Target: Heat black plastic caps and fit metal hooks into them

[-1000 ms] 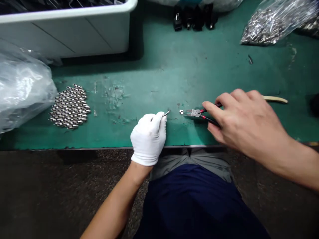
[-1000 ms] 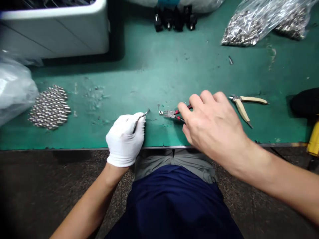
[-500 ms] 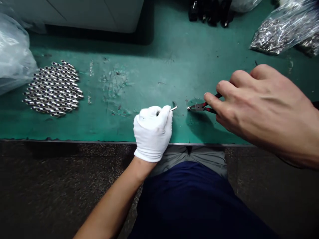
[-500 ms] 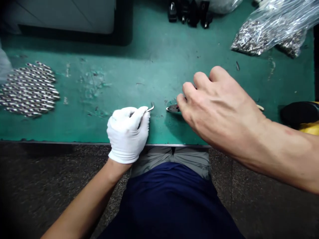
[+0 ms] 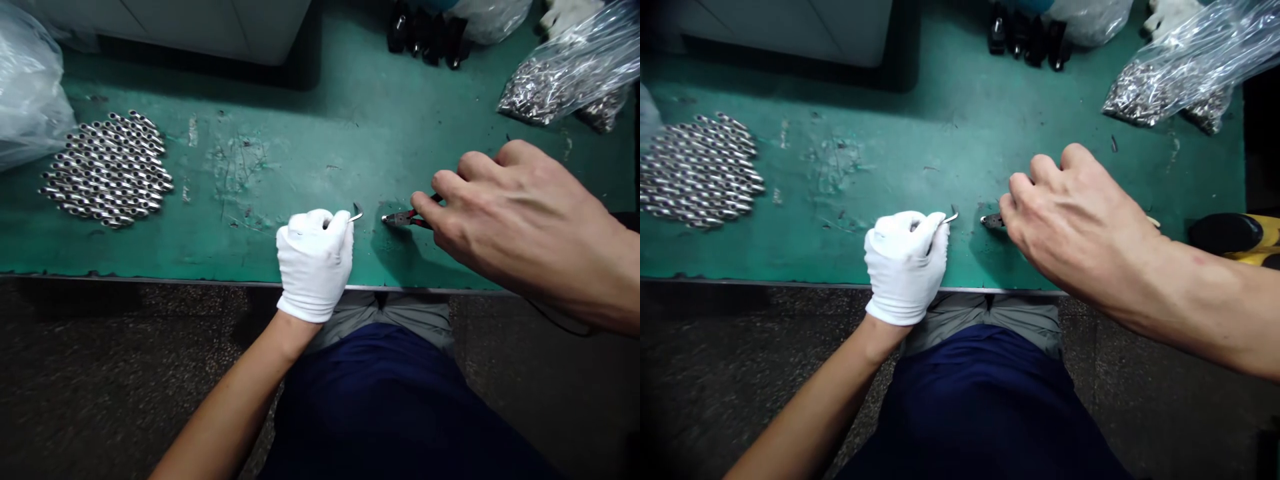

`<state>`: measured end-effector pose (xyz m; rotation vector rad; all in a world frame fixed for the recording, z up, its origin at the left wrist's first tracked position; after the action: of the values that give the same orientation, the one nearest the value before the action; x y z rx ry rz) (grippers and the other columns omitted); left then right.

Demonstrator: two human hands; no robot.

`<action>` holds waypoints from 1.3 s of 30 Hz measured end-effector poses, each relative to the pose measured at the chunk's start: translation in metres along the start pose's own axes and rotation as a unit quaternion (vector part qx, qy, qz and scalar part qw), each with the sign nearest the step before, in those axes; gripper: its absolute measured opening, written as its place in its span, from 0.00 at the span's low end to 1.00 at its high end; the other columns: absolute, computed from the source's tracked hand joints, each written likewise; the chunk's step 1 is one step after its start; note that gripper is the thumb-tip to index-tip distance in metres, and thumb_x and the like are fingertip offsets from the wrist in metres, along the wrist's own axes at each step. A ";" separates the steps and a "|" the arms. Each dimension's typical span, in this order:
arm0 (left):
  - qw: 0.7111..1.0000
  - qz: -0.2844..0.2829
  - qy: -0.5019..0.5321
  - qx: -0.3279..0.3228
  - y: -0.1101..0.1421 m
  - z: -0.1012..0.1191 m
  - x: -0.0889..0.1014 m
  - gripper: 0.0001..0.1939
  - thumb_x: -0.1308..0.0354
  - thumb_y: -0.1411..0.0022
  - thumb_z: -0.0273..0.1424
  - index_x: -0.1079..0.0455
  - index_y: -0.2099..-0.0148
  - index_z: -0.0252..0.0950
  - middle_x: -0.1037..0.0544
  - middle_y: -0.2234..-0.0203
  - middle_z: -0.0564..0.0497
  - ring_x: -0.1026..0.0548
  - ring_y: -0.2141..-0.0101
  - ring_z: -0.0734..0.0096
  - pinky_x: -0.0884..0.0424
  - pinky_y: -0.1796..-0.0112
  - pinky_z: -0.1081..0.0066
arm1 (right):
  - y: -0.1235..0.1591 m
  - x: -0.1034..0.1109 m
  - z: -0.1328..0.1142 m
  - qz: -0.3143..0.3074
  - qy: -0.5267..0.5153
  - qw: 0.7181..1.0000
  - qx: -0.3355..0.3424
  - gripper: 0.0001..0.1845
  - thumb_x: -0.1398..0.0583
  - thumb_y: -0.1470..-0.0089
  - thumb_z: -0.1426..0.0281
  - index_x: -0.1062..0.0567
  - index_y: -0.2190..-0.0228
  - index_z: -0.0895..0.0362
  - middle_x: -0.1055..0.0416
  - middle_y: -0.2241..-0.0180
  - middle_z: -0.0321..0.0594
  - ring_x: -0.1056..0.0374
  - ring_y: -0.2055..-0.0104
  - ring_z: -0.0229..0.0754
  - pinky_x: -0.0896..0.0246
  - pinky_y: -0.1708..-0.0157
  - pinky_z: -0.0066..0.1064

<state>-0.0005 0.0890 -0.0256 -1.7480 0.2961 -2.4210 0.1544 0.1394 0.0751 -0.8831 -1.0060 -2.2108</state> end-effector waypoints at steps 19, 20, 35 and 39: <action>0.999 0.009 0.031 0.005 0.000 0.001 0.002 0.12 0.48 0.30 0.37 0.26 0.52 0.42 0.24 0.59 0.42 0.31 0.59 0.54 0.43 0.61 0.59 | -0.004 0.015 0.000 0.017 0.001 0.999 0.042 0.16 0.52 0.38 0.75 0.25 0.67 0.58 0.38 0.71 0.45 0.38 0.65 0.50 0.49 0.66 0.41; 0.999 0.008 0.031 0.005 0.000 0.001 0.002 0.12 0.48 0.30 0.37 0.26 0.52 0.41 0.24 0.59 0.42 0.31 0.59 0.53 0.43 0.61 0.59 | -0.004 0.015 0.001 0.019 -0.008 0.999 0.042 0.15 0.51 0.39 0.75 0.25 0.67 0.58 0.37 0.71 0.45 0.38 0.64 0.50 0.48 0.66 0.42; 1.000 0.023 0.008 -0.005 -0.001 0.003 0.005 0.11 0.48 0.30 0.37 0.26 0.54 0.40 0.23 0.61 0.44 0.31 0.60 0.54 0.44 0.63 0.60 | -0.012 0.023 0.003 0.007 -0.020 0.995 0.095 0.20 0.53 0.39 0.75 0.21 0.65 0.58 0.32 0.68 0.44 0.36 0.58 0.51 0.45 0.61 0.45; 0.999 0.029 0.016 -0.002 -0.001 0.002 0.004 0.11 0.48 0.30 0.37 0.26 0.54 0.40 0.23 0.61 0.42 0.31 0.59 0.54 0.43 0.61 0.60 | -0.013 0.025 0.001 0.007 0.035 0.995 0.093 0.18 0.51 0.44 0.76 0.22 0.64 0.58 0.33 0.68 0.44 0.37 0.60 0.50 0.45 0.62 0.43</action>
<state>0.0002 0.0885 -0.0209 -1.6806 0.3506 -2.4107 0.1298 0.1429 0.0888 -0.7227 -1.1483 -2.0809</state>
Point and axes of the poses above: each hand's wrist, its own y-axis away from the middle knuckle, its own x-axis out of the back of the hand, z = x × y, the point moved 5 cm from there along -y, towards the middle knuckle
